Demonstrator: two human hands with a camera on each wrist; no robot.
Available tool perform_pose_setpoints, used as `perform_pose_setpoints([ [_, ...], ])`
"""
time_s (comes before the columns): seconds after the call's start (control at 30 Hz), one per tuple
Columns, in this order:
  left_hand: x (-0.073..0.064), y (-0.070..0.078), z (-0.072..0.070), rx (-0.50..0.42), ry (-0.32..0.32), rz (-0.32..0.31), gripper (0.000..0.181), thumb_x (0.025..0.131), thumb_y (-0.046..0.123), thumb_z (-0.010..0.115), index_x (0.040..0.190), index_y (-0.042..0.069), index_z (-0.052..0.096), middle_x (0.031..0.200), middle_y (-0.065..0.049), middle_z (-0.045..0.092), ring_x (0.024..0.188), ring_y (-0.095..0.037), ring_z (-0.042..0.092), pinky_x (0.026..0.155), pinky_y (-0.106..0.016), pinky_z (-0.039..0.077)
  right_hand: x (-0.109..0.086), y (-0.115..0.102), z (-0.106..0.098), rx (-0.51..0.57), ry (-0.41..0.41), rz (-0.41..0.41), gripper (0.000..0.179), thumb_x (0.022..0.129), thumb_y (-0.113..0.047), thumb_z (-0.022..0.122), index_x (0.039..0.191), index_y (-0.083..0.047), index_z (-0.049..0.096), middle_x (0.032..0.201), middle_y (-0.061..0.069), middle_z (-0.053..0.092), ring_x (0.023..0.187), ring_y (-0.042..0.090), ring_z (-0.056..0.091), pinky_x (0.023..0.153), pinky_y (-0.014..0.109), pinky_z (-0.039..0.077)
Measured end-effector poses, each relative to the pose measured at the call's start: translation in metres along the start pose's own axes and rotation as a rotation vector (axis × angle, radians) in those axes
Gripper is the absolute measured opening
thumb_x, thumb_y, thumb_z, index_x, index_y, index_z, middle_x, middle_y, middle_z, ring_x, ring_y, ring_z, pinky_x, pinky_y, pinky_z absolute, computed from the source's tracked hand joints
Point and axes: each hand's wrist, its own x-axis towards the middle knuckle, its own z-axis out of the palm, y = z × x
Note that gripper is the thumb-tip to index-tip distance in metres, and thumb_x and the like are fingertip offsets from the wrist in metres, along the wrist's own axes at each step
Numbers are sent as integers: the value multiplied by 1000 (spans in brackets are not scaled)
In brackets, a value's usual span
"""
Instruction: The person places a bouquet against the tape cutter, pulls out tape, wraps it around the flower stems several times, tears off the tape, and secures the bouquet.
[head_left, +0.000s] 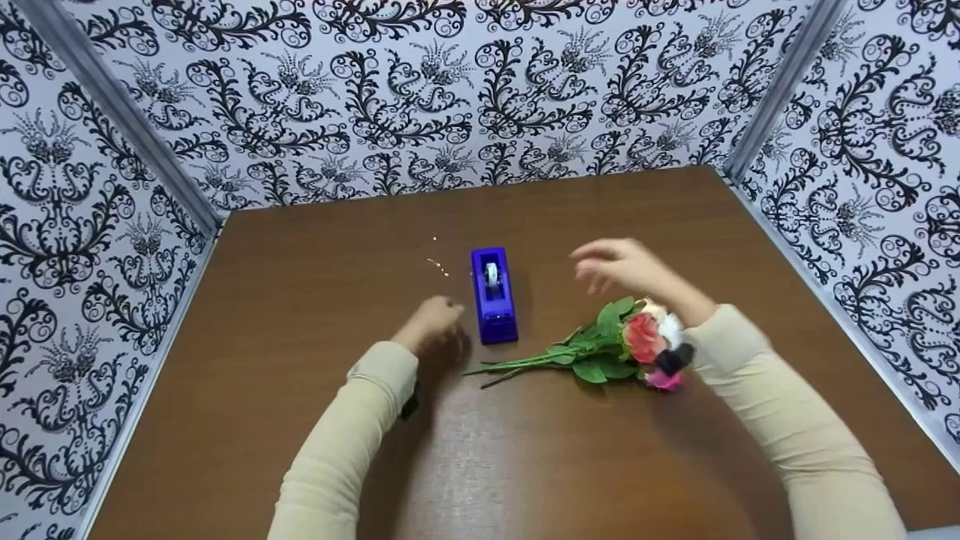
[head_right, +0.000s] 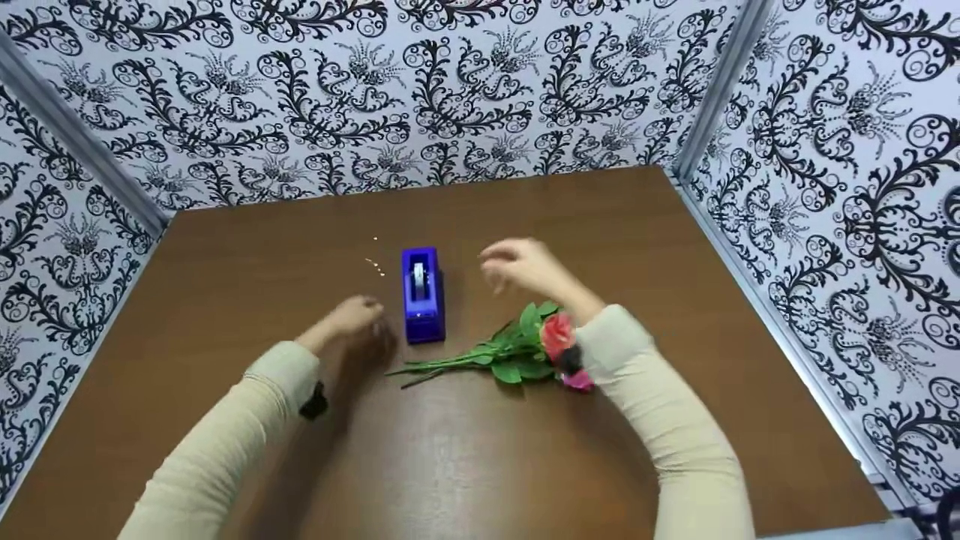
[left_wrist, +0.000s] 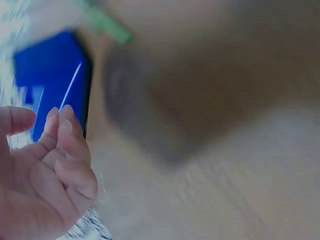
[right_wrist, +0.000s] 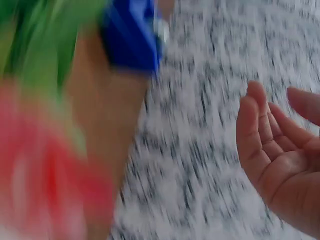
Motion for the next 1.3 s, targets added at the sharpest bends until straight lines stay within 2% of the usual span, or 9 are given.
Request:
perform_pose_setpoints([
  [0.03,0,2,-3,-90,6,1,33,90,30,52,106,2,61,87,-12,64,71,-24,61,71,-36,49,5,-2,11,41,-51,55,38,91,-20,55,122,2,53,88,14,66,61,14,62,60,31,53],
  [0.1,-4,8,-2,-260,23,20,26,89,23,56,97,-1,63,78,-10,62,60,-20,56,61,-33,48,17,-4,32,89,-124,167,35,91,-17,56,118,5,55,74,9,65,50,11,56,50,27,51],
  [0.17,-19,23,-5,-424,-5,26,26,88,19,57,99,-4,62,70,-6,58,53,-12,50,53,-27,45,29,-4,52,93,-169,272,32,89,-15,57,114,5,58,63,2,61,42,7,49,42,23,44],
  [0.2,-30,36,-6,-484,-18,-29,26,88,13,57,102,-8,60,68,-7,58,51,-12,50,52,-27,46,35,-3,62,75,-181,313,31,88,-14,57,112,5,60,58,1,59,39,6,45,39,21,40],
  [0.33,-37,45,-3,-610,-68,-81,28,88,14,59,104,-8,61,58,-1,54,42,-5,44,43,-19,37,55,1,92,15,-210,394,25,87,-14,58,101,5,64,47,-3,53,34,3,37,35,17,29],
  [0.5,-29,43,3,-568,-47,-117,22,84,17,63,96,-2,66,61,0,57,43,-5,47,47,-23,38,70,4,111,30,-184,403,16,87,-12,57,78,0,62,42,-5,48,33,3,35,34,17,27],
  [0.67,-27,42,5,-554,-61,-139,19,83,19,64,91,2,66,65,0,58,45,-5,49,47,-22,37,73,7,118,123,-121,422,24,86,-9,56,62,-7,54,42,-6,44,34,3,34,36,19,26],
  [1.1,-25,43,4,-564,-71,-217,13,81,17,65,86,5,66,60,3,57,45,-4,48,44,-19,35,77,-1,114,301,-115,515,29,86,-12,56,58,-10,50,45,-5,41,37,3,32,38,17,26],
  [1.3,-26,46,6,-557,-36,-231,15,81,16,66,88,3,66,56,3,55,44,-4,46,45,-20,33,76,0,110,356,-171,581,29,89,-13,53,60,-9,50,47,-4,42,38,4,32,38,17,26],
])
